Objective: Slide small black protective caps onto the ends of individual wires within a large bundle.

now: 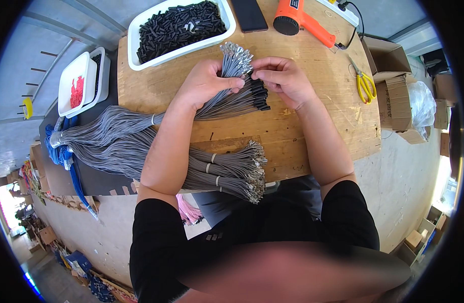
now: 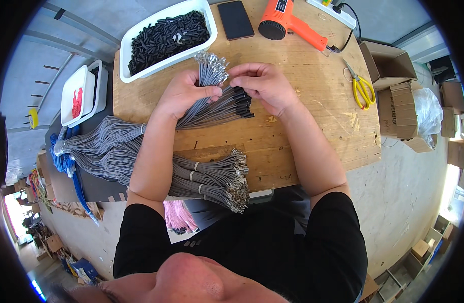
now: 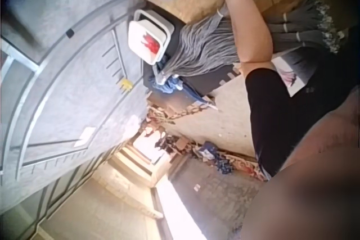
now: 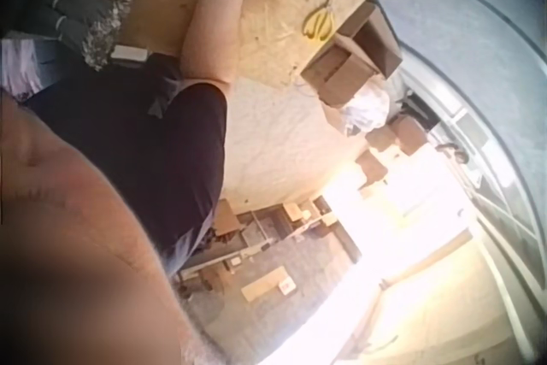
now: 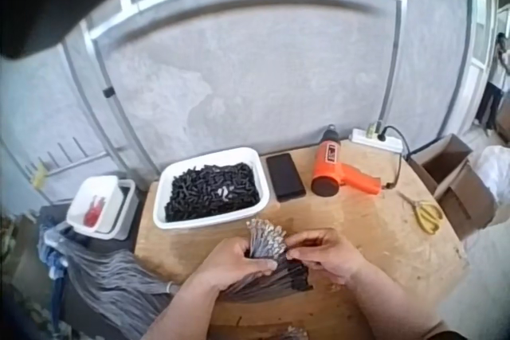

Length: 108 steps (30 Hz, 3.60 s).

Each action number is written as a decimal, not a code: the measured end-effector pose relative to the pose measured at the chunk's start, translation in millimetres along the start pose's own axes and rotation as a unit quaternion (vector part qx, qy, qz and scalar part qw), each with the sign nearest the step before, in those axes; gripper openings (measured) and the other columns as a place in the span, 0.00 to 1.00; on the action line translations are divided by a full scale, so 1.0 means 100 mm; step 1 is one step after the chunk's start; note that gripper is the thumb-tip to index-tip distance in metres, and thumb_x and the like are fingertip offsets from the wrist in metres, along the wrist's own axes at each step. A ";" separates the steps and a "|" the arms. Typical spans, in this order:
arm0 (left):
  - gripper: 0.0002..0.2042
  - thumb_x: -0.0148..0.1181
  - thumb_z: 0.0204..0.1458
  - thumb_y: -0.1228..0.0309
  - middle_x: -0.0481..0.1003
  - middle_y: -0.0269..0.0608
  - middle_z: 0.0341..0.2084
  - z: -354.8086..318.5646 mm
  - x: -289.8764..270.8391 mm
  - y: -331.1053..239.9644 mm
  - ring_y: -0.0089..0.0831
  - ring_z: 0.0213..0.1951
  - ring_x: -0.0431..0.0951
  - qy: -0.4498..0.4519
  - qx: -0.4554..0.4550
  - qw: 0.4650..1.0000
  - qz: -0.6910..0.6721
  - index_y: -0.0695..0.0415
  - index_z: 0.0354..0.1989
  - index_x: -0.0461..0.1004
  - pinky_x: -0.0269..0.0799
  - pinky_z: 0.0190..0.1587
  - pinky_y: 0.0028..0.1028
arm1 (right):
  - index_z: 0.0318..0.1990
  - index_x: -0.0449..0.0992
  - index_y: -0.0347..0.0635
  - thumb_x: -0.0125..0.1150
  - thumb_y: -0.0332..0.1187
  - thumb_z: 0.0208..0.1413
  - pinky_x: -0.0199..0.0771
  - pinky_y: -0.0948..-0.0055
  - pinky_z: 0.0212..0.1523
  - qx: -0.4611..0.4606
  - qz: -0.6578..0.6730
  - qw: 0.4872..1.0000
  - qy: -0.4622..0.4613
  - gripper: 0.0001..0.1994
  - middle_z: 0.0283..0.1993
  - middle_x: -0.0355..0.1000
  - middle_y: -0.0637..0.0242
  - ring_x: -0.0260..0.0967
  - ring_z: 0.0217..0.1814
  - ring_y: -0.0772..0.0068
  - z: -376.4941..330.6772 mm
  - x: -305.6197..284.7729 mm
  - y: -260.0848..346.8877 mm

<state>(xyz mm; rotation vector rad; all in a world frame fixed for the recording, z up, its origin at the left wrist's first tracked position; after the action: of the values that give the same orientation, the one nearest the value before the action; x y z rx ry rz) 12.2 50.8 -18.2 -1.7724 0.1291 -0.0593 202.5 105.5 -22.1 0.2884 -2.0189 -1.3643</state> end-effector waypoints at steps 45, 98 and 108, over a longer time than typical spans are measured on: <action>0.10 0.70 0.49 0.71 0.79 0.39 0.26 -0.02 -0.02 -0.09 0.24 0.29 0.77 -0.038 0.004 0.999 -0.022 0.67 0.33 0.79 0.73 0.35 0.24 | 0.49 0.76 0.37 0.62 0.31 0.64 0.54 0.87 0.22 -0.038 0.093 0.994 -0.034 0.10 0.32 0.74 0.69 0.61 0.26 0.85 0.07 -0.07 -0.08; 0.11 0.70 0.48 0.73 0.81 0.41 0.28 -0.03 -0.10 -0.06 0.25 0.31 0.80 -0.024 0.011 0.999 -0.024 0.67 0.37 0.81 0.74 0.38 0.24 | 0.41 0.81 0.36 0.66 0.25 0.59 0.58 0.85 0.26 -0.117 -0.049 0.990 -0.064 0.05 0.31 0.74 0.74 0.61 0.28 0.88 0.00 0.07 -0.03; 0.12 0.70 0.47 0.74 0.81 0.41 0.28 -0.02 -0.10 -0.06 0.25 0.30 0.80 -0.035 0.018 0.999 -0.016 0.67 0.38 0.81 0.74 0.38 0.24 | 0.47 0.77 0.32 0.57 0.35 0.67 0.55 0.86 0.22 -0.010 0.102 0.995 -0.012 0.13 0.35 0.77 0.63 0.58 0.24 0.85 0.05 0.00 -0.09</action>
<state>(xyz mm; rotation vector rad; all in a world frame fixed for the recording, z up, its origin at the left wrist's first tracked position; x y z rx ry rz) 2.0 50.9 -11.3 -1.7394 0.0494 -0.0224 197.6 105.5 -30.7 0.0542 -1.9917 -1.2640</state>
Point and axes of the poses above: each hand's wrist, its own z-axis towards the middle knuckle, its own x-axis out of the palm, y = z × x, the point moved 5 cm from there along z, towards the middle knuckle
